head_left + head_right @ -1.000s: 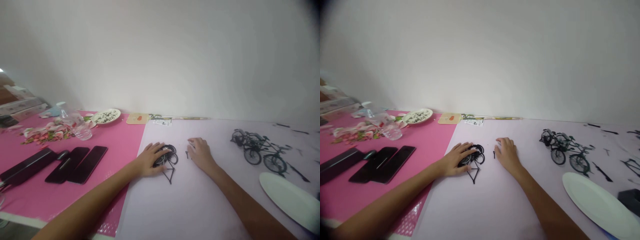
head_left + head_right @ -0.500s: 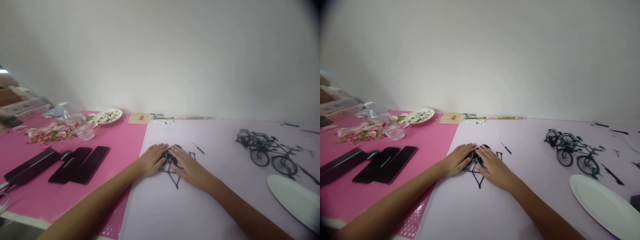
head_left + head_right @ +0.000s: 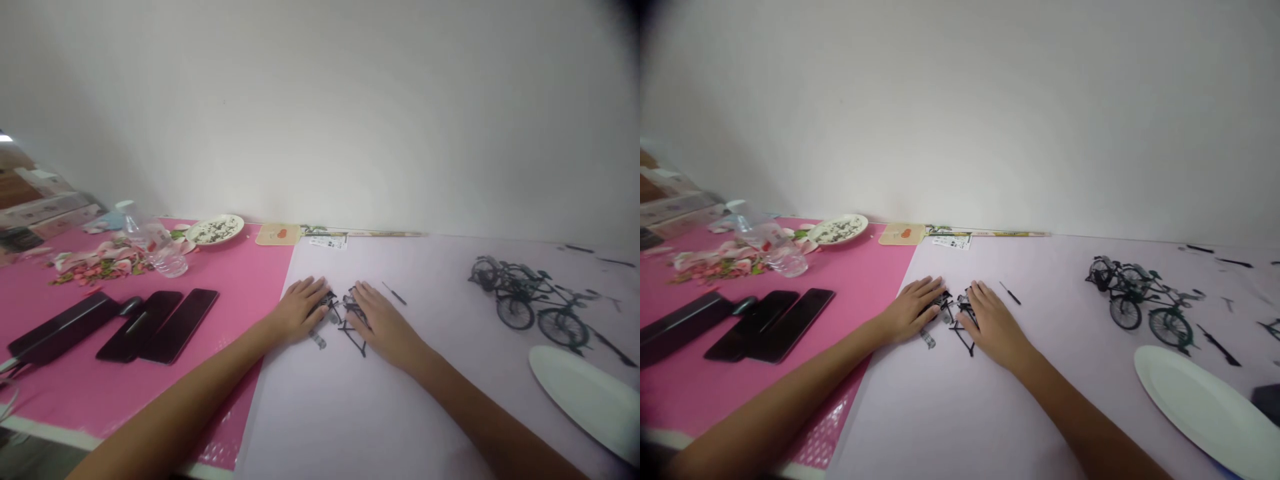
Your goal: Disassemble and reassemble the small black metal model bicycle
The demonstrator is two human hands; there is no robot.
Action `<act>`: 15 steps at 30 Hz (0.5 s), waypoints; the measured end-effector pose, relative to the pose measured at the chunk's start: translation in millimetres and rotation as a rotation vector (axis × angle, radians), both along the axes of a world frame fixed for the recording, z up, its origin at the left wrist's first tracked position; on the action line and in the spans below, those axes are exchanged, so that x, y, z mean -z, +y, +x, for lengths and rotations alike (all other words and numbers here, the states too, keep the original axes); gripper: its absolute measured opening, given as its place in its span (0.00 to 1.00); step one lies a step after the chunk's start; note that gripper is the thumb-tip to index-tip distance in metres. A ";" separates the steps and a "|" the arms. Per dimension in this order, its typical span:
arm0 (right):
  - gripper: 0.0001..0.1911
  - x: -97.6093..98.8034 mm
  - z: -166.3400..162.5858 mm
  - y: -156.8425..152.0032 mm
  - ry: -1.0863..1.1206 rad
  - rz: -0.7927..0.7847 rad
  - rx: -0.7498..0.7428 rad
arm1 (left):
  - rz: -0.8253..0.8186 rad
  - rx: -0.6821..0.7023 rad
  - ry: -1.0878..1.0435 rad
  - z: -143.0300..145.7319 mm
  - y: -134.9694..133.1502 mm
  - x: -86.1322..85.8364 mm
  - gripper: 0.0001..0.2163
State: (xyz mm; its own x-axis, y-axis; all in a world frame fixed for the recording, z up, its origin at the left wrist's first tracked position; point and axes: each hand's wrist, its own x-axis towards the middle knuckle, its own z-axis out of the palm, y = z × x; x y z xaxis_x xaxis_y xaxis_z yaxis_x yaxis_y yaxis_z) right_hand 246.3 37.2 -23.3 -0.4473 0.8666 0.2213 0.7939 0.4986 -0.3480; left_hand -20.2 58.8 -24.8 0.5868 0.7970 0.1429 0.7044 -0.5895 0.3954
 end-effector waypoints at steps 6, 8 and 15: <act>0.40 -6.4 -4.1 -10.1 -0.025 -0.122 -0.141 | -0.010 0.074 0.031 -5.0 -0.4 -5.2 0.33; 0.36 -5.9 -4.7 -9.4 -0.009 -0.164 -0.179 | -0.007 0.089 0.026 -6.3 0.0 -5.9 0.35; 0.29 -6.1 -5.9 -7.6 0.071 -0.173 -0.166 | -0.021 0.105 0.014 -7.5 -1.2 -7.8 0.35</act>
